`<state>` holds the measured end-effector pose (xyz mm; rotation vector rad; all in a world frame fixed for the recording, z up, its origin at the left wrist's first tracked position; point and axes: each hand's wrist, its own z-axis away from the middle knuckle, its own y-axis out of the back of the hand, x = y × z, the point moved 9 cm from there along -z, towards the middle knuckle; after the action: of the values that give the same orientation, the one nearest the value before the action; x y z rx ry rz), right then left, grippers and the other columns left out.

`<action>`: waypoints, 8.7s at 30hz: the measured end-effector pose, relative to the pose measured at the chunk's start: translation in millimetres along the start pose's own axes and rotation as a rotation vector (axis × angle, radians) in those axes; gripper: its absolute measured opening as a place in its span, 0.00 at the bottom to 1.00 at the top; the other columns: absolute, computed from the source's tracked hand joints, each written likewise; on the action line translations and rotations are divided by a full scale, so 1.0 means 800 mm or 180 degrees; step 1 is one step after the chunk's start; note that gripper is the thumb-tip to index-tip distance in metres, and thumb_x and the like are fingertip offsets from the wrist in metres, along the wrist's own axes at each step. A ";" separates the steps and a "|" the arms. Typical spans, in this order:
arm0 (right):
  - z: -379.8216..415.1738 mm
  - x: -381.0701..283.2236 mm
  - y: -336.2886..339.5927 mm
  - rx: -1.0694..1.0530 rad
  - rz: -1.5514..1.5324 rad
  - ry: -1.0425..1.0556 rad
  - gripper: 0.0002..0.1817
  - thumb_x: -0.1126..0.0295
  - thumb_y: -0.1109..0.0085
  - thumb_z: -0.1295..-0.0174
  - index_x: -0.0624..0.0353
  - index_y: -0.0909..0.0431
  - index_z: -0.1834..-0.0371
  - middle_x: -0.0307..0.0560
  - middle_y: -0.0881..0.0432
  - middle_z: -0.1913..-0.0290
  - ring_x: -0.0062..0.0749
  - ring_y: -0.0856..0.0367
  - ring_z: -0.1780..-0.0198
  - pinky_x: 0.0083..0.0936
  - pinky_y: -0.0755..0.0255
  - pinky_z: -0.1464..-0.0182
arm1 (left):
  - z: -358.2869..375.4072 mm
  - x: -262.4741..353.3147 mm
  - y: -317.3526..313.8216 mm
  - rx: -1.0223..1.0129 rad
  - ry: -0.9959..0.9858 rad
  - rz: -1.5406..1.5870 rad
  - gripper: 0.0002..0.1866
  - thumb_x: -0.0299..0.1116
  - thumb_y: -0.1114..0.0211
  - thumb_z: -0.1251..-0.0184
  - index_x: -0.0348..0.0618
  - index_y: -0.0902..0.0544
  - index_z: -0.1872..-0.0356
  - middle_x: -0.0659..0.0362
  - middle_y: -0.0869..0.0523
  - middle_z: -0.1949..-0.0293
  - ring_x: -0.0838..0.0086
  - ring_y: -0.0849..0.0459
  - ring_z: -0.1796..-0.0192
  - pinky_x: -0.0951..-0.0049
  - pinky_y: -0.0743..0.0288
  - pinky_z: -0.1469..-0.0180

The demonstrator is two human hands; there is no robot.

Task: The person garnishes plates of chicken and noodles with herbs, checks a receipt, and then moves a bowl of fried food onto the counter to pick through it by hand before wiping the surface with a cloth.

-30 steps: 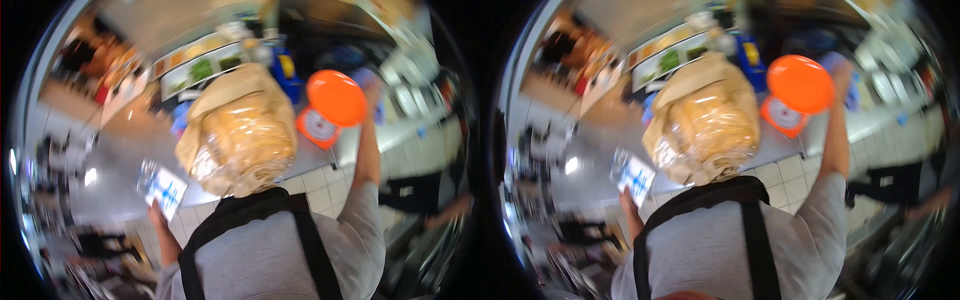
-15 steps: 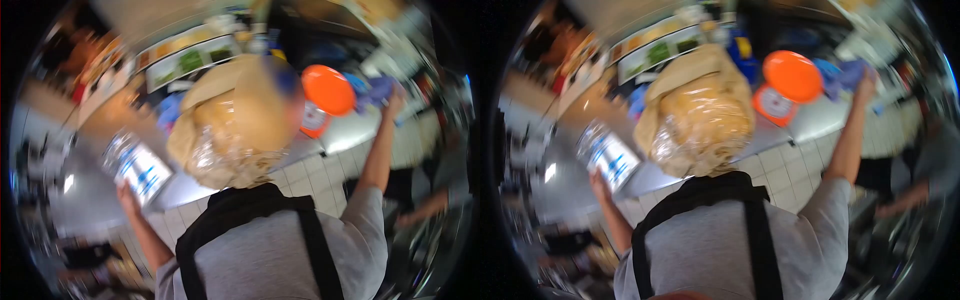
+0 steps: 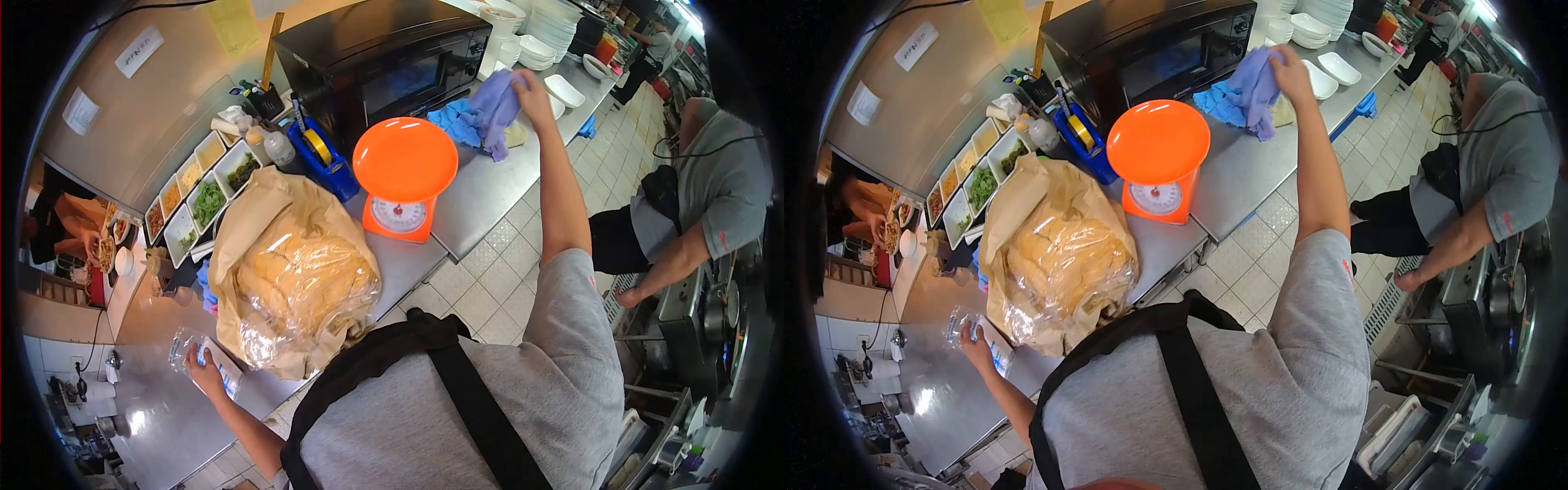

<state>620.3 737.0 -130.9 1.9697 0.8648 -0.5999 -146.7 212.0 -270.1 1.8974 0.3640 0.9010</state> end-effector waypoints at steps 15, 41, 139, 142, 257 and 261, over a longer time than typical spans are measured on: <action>0.015 0.123 -0.190 -0.1940 0.2312 -0.0580 0.47 0.43 0.30 0.65 0.33 0.35 0.35 0.58 0.37 0.34 0.58 0.34 0.38 0.40 0.35 0.38 | 0.087 0.068 0.013 -0.0008 0.0425 0.0379 0.17 0.30 0.41 0.36 0.35 0.23 0.47 0.51 0.20 0.51 0.68 0.21 0.54 0.71 0.27 0.50; 0.406 -0.138 -0.095 -0.1243 -0.3374 -0.1430 0.26 0.68 0.38 0.49 0.63 0.30 0.45 0.46 0.22 0.53 0.31 0.21 0.56 0.25 0.26 0.53 | 0.222 0.519 -0.018 -0.2860 -0.1086 0.4052 0.46 0.32 0.28 0.50 0.41 0.46 0.31 0.53 0.40 0.32 0.66 0.37 0.34 0.69 0.33 0.40; 0.580 -0.032 -0.301 -0.1028 -0.2794 -0.1858 0.12 0.68 0.46 0.37 0.60 0.25 0.54 0.39 0.21 0.62 0.20 0.27 0.65 0.17 0.34 0.61 | 0.374 -0.110 0.080 -0.0047 0.2262 0.4103 0.11 0.33 0.46 0.32 0.37 0.22 0.56 0.63 0.20 0.63 0.81 0.24 0.61 0.79 0.32 0.56; 0.573 -0.018 -0.307 -0.0966 -0.2707 -0.2177 0.12 0.69 0.45 0.39 0.59 0.26 0.53 0.40 0.20 0.61 0.22 0.24 0.62 0.18 0.33 0.59 | 0.364 -0.112 0.090 0.0190 0.2327 0.4402 0.10 0.34 0.46 0.32 0.39 0.23 0.57 0.63 0.19 0.62 0.81 0.23 0.61 0.79 0.30 0.57; 0.698 -0.619 -0.336 -0.3188 -0.2993 -0.0278 0.10 0.66 0.47 0.34 0.60 0.24 0.57 0.33 0.23 0.66 0.14 0.28 0.65 0.12 0.33 0.61 | 0.286 -0.065 0.052 -0.2751 0.1781 0.5010 0.19 0.40 0.40 0.35 0.37 0.27 0.50 0.60 0.20 0.62 0.73 0.19 0.69 0.73 0.22 0.67; 0.757 -0.600 -0.358 -0.3810 -0.3356 -0.1484 0.08 0.66 0.49 0.34 0.59 0.26 0.59 0.34 0.22 0.66 0.15 0.27 0.65 0.14 0.32 0.61 | 0.277 -0.044 0.062 -0.2210 0.1692 0.5675 0.17 0.34 0.41 0.35 0.36 0.28 0.48 0.59 0.20 0.59 0.75 0.19 0.62 0.74 0.22 0.61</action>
<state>47.3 158.0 -253.8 0.1976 1.4467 -0.7811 -17.2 24.5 -299.9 0.8851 -1.4238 2.2154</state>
